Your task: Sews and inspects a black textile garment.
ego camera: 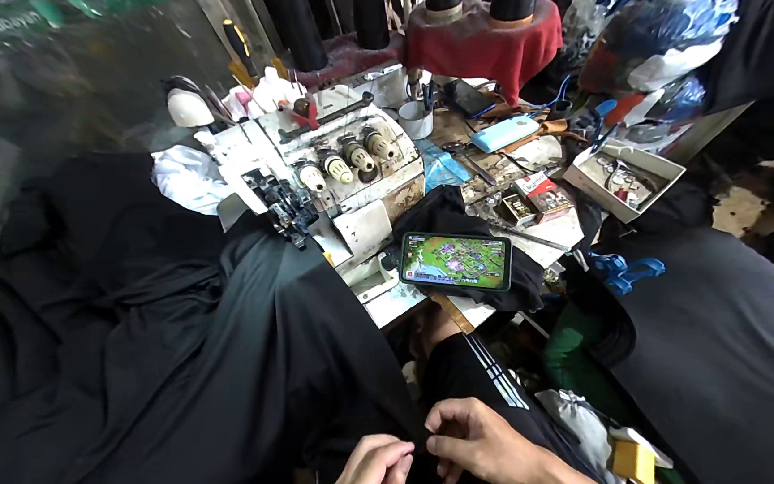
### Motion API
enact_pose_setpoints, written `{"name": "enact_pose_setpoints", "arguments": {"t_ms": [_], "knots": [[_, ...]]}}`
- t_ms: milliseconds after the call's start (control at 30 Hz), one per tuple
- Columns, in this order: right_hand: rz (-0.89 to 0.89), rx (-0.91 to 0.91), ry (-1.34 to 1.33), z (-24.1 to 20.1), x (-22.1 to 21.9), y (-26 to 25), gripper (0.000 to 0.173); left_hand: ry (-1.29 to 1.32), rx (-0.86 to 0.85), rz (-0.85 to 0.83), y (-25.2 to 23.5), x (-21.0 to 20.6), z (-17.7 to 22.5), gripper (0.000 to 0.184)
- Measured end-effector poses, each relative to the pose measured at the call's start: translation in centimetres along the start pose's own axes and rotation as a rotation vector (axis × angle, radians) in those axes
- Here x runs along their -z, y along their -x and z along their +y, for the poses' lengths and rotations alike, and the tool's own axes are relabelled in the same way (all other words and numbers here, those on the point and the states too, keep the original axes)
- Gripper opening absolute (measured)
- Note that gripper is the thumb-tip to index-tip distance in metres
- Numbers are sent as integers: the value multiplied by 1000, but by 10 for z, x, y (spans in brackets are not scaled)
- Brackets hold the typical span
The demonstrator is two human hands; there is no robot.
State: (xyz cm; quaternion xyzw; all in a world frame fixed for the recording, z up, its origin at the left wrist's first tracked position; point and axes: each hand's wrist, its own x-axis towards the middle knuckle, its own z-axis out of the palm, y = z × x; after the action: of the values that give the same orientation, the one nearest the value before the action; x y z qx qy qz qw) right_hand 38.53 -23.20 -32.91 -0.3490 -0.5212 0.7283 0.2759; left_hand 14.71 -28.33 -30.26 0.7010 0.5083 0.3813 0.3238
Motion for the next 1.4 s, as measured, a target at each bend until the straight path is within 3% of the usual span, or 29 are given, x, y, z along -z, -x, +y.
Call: {"name": "enact_pose_setpoints", "arguments": {"t_ms": [333,500,700,1133,1400], "knots": [[-26,22,30,0,-1,0,15,-10,0,67,3,2,1,16],[-47,-17,67,-4,1,2,26,-20,5,90,1,2,5,15],[-67,-24,70,-11,0,11,16,30,-20,169,10,7,30,14],[-97,-85,-37,-15,3,21,21,-69,-11,93,23,-29,13,14],[-128,-87,-21,-13,6,30,18,-70,-43,72,29,-14,49,17]]}}
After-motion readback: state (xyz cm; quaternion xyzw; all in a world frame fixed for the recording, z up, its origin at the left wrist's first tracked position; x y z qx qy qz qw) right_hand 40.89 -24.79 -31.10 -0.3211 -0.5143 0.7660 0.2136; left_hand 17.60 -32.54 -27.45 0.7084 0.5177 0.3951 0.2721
